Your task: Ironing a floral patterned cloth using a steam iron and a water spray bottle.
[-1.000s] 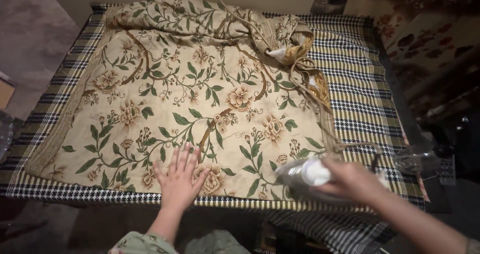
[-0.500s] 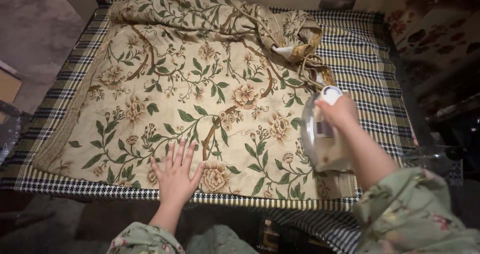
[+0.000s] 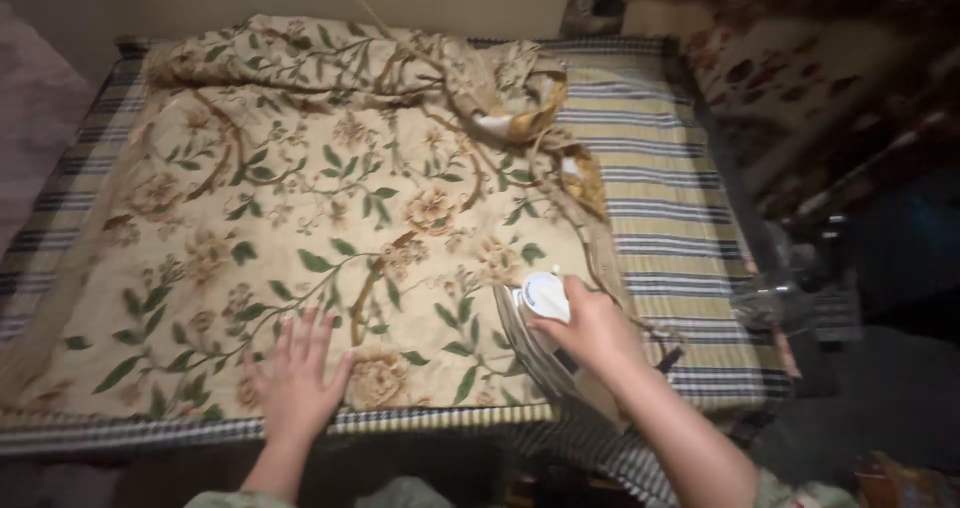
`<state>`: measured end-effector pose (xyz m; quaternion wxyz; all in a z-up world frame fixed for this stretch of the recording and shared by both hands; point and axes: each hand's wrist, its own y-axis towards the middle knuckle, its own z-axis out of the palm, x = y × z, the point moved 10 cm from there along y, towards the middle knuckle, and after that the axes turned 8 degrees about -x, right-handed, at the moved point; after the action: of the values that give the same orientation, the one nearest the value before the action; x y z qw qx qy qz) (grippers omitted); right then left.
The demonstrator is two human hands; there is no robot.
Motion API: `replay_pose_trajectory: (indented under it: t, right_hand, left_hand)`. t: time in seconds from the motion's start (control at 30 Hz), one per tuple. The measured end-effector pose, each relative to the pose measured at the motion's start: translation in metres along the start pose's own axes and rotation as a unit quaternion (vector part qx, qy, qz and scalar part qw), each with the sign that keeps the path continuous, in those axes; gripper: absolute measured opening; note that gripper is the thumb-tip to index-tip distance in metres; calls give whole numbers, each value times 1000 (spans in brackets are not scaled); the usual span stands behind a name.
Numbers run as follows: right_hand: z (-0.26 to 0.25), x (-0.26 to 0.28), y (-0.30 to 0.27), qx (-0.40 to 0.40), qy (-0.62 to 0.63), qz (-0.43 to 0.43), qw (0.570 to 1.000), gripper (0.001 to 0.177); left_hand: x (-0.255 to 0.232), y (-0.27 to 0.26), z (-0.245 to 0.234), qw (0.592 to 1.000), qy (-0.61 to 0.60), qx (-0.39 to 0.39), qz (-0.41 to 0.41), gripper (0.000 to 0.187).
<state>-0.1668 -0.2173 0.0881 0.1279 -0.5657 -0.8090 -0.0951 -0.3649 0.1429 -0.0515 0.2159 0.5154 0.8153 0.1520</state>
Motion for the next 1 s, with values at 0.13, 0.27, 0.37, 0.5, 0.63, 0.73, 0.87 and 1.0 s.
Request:
replay_pose_trajectory:
  t: [0.13,0.27,0.37,0.5,0.63,0.73,0.87,1.0]
  right_hand:
    - [-17,-69,-5,-16,0,75,997,62]
    - [-28,-105,-15,-49,2,149,988,63]
    - [-27,-118,-20,-66,-2,158,985,65]
    - [-15,-129,-29,-26,6,160,987,63]
    - [-14,-126,-29,-25,8,176,984,66]
    - [-15,-121,-28,-55,4,193,980,65]
    - [-15,-121,-18,-101,9,267,958,59]
    - [-29,-111,13,-86,9,290,953,58]
  left_hand:
    - [-45,27,-15,994,-14,29,-105,65]
    - [-120,69,8,986,-121,60,-96,50]
    - [-227,104,34,958,-259,111,60,43]
    - [-354,124,89,900,-289,232,227,50]
    - [-429,155,100,877,-207,258,348,76]
    - [-454,176,95,868,-168,257,391,72]
    - [-472,198,122,850,-202,275,401,50]
    - [-462,244,153,895,-131,241,352,52]
